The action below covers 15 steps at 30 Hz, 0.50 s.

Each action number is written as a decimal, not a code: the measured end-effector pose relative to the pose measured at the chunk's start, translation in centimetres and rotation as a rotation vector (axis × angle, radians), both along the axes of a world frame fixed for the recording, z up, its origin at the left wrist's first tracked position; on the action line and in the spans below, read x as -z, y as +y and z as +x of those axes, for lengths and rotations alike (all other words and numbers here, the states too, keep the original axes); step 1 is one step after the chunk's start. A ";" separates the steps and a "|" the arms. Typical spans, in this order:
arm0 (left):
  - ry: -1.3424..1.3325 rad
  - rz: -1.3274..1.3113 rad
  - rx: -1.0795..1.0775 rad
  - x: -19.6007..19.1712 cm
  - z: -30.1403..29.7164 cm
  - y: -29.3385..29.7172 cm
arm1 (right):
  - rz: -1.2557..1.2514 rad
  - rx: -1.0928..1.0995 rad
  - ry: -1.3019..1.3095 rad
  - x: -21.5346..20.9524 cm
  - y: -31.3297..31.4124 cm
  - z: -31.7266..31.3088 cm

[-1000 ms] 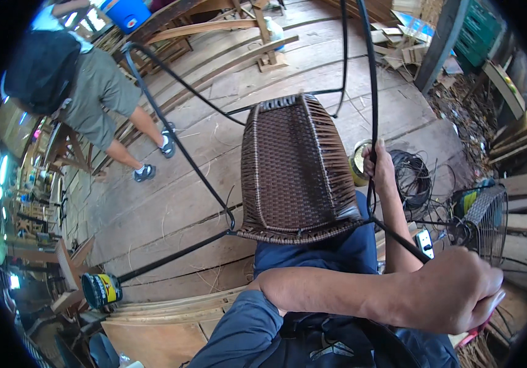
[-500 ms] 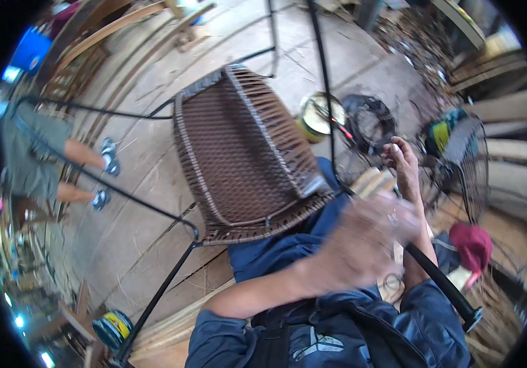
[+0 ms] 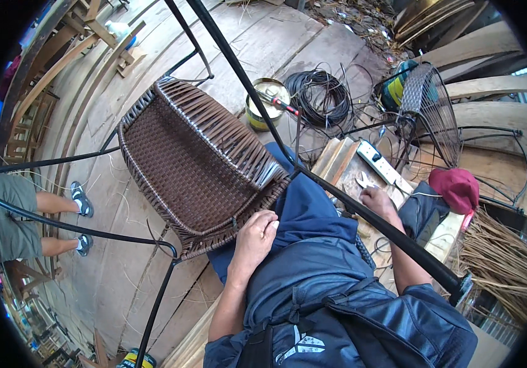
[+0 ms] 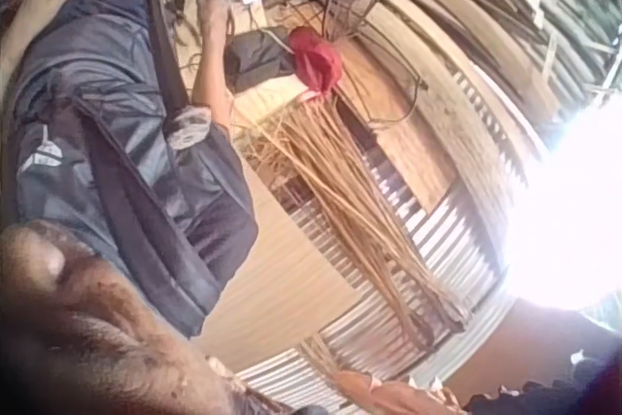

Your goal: The recorder is weaving and securing rattan material onto a chair frame using a soldering iron to melt and bond the ends.

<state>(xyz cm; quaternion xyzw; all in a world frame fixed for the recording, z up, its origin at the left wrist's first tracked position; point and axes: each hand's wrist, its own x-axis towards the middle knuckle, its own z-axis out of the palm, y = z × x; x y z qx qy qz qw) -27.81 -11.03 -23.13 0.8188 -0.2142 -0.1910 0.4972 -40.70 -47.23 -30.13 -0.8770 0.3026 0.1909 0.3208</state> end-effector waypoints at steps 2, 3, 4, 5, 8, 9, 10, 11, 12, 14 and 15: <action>0.082 0.026 0.020 0.3 -0.9 0.2 | -0.064 0.008 0.021 0.1 2.2 -0.8; 0.085 0.032 0.014 0.3 -1.2 0.6 | -0.015 0.065 0.066 0.3 3.0 -0.7; 0.136 0.050 0.040 0.3 -1.4 0.9 | -0.082 0.055 0.060 0.2 4.1 -0.7; 0.187 0.068 0.063 0.3 -1.6 1.2 | -0.148 0.042 0.053 0.2 5.1 -0.9; 0.166 0.034 0.095 1.2 -1.8 1.3 | -0.238 -0.024 -0.179 3.6 5.3 -1.9; 0.162 0.035 0.124 1.5 -1.7 1.2 | -0.271 0.025 -0.217 3.3 6.0 -1.6; 0.173 0.035 0.152 1.3 -1.5 1.0 | -0.226 0.018 -0.184 3.5 6.2 -1.5; 0.185 0.033 0.181 1.2 -1.3 0.9 | -0.184 0.011 -0.150 3.7 6.2 -1.5; 0.181 -0.004 0.201 1.6 -1.3 0.9 | -0.098 0.089 -0.127 4.1 6.2 -1.3; 0.238 0.010 0.261 2.0 -1.1 0.6 | -0.050 0.082 0.012 4.5 5.2 -0.7; 0.233 0.009 0.283 2.2 -1.1 0.5 | -0.009 0.104 0.147 4.4 4.9 -0.4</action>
